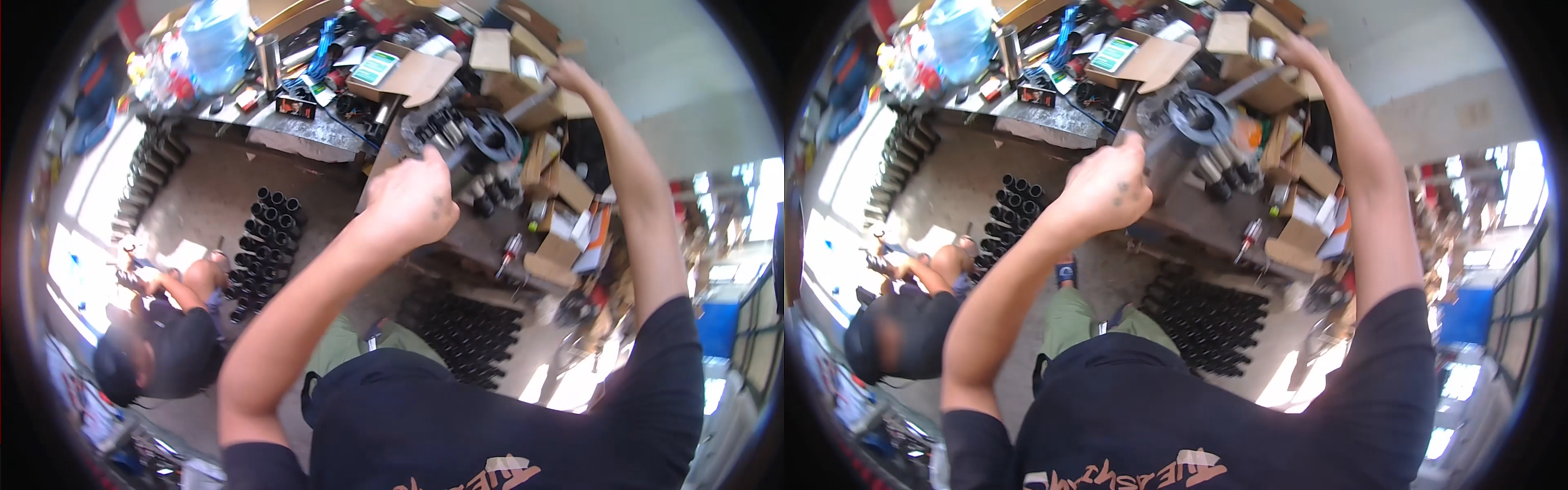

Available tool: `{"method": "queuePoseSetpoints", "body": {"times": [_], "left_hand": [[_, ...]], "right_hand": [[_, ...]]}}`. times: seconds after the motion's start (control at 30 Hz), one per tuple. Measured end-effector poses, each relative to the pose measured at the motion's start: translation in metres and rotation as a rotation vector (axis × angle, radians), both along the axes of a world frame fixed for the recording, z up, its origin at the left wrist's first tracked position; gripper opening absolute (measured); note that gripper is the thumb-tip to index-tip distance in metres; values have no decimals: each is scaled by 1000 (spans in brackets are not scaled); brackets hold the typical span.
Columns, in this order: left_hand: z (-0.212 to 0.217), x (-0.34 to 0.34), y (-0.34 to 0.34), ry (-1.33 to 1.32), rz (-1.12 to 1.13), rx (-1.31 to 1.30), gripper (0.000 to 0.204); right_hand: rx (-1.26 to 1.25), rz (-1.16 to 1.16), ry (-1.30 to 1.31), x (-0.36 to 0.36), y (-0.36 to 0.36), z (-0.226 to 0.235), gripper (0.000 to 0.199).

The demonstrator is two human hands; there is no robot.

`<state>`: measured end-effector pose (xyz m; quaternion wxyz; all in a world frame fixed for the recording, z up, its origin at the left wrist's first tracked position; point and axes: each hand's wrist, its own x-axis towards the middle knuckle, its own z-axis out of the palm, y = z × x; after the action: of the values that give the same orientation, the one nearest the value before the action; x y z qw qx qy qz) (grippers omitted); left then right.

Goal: The person assembles metal cylinders by inserting a long metal rod through the center of each cylinder and then using a T-shaped handle to screw components together at the top of the cylinder on a workbench.

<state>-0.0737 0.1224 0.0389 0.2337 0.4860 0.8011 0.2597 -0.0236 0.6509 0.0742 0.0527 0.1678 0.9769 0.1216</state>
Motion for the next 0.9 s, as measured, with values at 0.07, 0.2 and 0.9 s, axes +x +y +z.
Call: {"method": "queuePoseSetpoints", "body": {"times": [0.07, 0.2, 0.9], "left_hand": [[5, 30, 9, 433, 260, -32, 30], [-22, 25, 38, 790, 266, -65, 27], [-52, -93, 164, 879, -126, 1221, 55]], "right_hand": [[-35, 59, 15, 21, -13, -13, 37], [148, -378, 577, 99, -22, -33, 43], [-1319, -554, 23, 321, -340, -25, 43]]}}
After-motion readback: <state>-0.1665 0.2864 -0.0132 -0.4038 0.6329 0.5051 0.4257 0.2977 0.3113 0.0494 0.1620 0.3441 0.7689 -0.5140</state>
